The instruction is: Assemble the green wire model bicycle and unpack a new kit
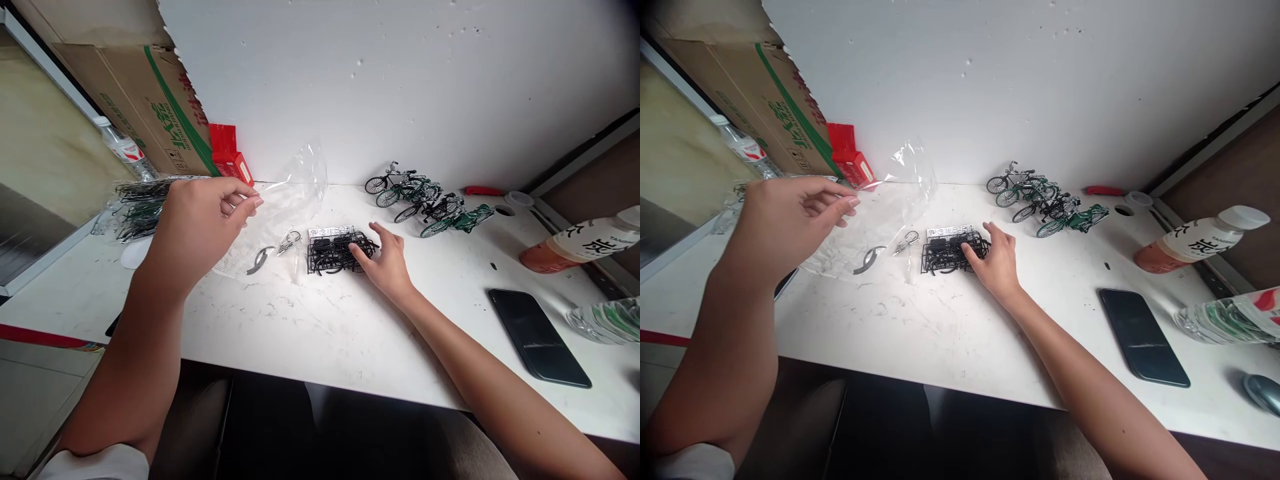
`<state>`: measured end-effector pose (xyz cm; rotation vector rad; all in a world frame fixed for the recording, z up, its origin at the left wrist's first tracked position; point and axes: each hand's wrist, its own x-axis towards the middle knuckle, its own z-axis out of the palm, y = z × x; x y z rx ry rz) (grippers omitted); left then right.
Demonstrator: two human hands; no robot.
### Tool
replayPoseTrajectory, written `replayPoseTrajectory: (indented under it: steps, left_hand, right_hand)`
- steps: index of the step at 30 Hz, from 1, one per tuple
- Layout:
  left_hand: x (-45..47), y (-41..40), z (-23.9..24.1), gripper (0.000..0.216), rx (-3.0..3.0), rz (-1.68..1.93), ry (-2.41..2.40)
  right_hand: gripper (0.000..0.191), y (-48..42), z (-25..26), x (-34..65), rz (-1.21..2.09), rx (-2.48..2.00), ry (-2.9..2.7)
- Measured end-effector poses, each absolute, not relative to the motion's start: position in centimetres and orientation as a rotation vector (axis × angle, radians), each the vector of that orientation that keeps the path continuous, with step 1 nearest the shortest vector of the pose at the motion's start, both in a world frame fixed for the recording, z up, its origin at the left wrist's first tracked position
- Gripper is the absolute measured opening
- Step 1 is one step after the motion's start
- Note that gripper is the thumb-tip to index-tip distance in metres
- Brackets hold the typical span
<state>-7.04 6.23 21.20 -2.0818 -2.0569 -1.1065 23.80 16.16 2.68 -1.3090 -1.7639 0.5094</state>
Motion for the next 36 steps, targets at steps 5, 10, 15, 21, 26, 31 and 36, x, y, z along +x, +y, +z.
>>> replayPoseTrajectory:
  steps: [5, 10, 15, 21, 26, 31, 36]
  left_hand:
    - [-6.7, 6.3, 21.0, 0.022, -2.133, -1.245, -2.061]
    - [-5.4, 6.4, 20.7, 0.03, -2.233, -1.32, -2.066]
    - [-3.5, 7.7, 19.9, 0.033, -2.429, -1.384, -2.108]
    - [-3.4, 11.2, 17.4, 0.061, -2.535, -1.544, -2.285]
    - [-4.1, 11.5, 14.3, 0.08, -2.551, -1.881, -2.313]
    - [-3.2, 8.9, 11.1, 0.075, -2.828, -1.882, -2.424]
    - [-3.0, 8.2, 10.9, 0.063, -2.671, -1.842, -2.39]
  right_hand:
    - [0.038, 14.5, 4.4, 23.0, 0.529, -1.035, -1.882]
    - [0.057, 12.6, 5.2, 22.1, 0.945, -0.8, -2.025]
    - [0.068, 11.9, 4.9, 21.6, 1.214, -0.725, -1.911]
    - [0.045, 12.2, 4.4, 20.9, 1.354, -0.767, -1.701]
    - [0.049, 13.1, 3.7, 20.7, 1.357, -0.876, -1.507]
    - [0.053, 13.0, 4.0, 20.6, 1.348, -0.916, -1.48]
    - [0.056, 12.5, 4.6, 20.6, 1.379, -0.883, -1.545]
